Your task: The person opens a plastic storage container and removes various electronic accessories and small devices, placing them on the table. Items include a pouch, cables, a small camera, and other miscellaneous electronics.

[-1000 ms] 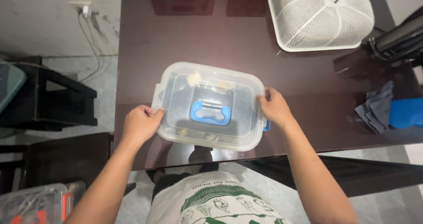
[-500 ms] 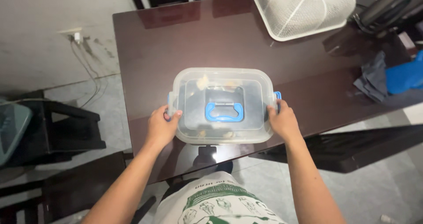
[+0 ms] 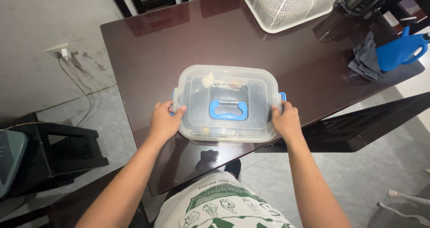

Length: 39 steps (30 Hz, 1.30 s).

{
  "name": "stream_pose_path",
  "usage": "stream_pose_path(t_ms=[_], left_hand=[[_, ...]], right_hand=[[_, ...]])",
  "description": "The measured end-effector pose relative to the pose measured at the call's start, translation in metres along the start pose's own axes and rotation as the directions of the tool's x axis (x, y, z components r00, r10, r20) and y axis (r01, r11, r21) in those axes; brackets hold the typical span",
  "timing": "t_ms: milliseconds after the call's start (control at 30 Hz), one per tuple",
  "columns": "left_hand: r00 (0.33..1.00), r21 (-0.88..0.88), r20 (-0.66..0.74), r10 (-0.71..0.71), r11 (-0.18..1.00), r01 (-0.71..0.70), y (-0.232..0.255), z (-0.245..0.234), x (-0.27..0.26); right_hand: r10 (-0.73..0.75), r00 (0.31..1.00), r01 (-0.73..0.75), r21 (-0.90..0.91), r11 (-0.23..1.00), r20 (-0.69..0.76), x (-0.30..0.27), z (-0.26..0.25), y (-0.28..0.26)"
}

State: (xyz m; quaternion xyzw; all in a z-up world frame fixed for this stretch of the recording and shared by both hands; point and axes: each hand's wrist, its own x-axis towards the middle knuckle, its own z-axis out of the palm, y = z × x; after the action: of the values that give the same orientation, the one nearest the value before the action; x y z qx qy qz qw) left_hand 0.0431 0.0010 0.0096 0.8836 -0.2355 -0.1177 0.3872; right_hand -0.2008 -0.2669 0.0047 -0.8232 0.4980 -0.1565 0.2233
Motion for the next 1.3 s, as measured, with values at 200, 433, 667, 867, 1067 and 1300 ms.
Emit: stream_pose_path(t_ms=[200, 433, 667, 867, 1067, 1300], left_hand=[[0.999, 0.006, 0.047, 0.024, 1.0, -0.024, 0.005, -0.005, 0.007], [0.999, -0.009, 0.046, 0.001, 1.0, -0.001, 0.005, -0.006, 0.009], [0.999, -0.06, -0.029, 0.04, 0.997, -0.042, -0.002, 0.004, 0.009], [0.999, -0.08, -0.014, 0.047, 0.996, -0.048, 0.0, 0.007, 0.022], [0.998, -0.089, 0.0, 0.067, 0.994, -0.067, 0.011, 0.01, 0.052], [0.997, -0.088, -0.027, 0.066, 0.994, -0.068, 0.016, 0.029, 0.099]], right_hand=[[0.096, 0.994, -0.097, 0.004, 0.995, 0.051, -0.002, -0.004, -0.004], [0.14, 0.989, -0.141, 0.026, 0.99, 0.055, -0.009, -0.006, -0.013], [0.071, 0.995, -0.064, 0.094, 0.993, -0.07, -0.018, 0.01, -0.006], [0.035, 0.996, -0.019, 0.194, 0.981, -0.078, -0.002, 0.014, -0.004], [0.042, 0.996, -0.029, 0.167, 0.986, -0.073, 0.037, 0.022, -0.007], [-0.038, 0.996, 0.05, 0.153, 0.987, -0.081, 0.102, 0.04, 0.004]])
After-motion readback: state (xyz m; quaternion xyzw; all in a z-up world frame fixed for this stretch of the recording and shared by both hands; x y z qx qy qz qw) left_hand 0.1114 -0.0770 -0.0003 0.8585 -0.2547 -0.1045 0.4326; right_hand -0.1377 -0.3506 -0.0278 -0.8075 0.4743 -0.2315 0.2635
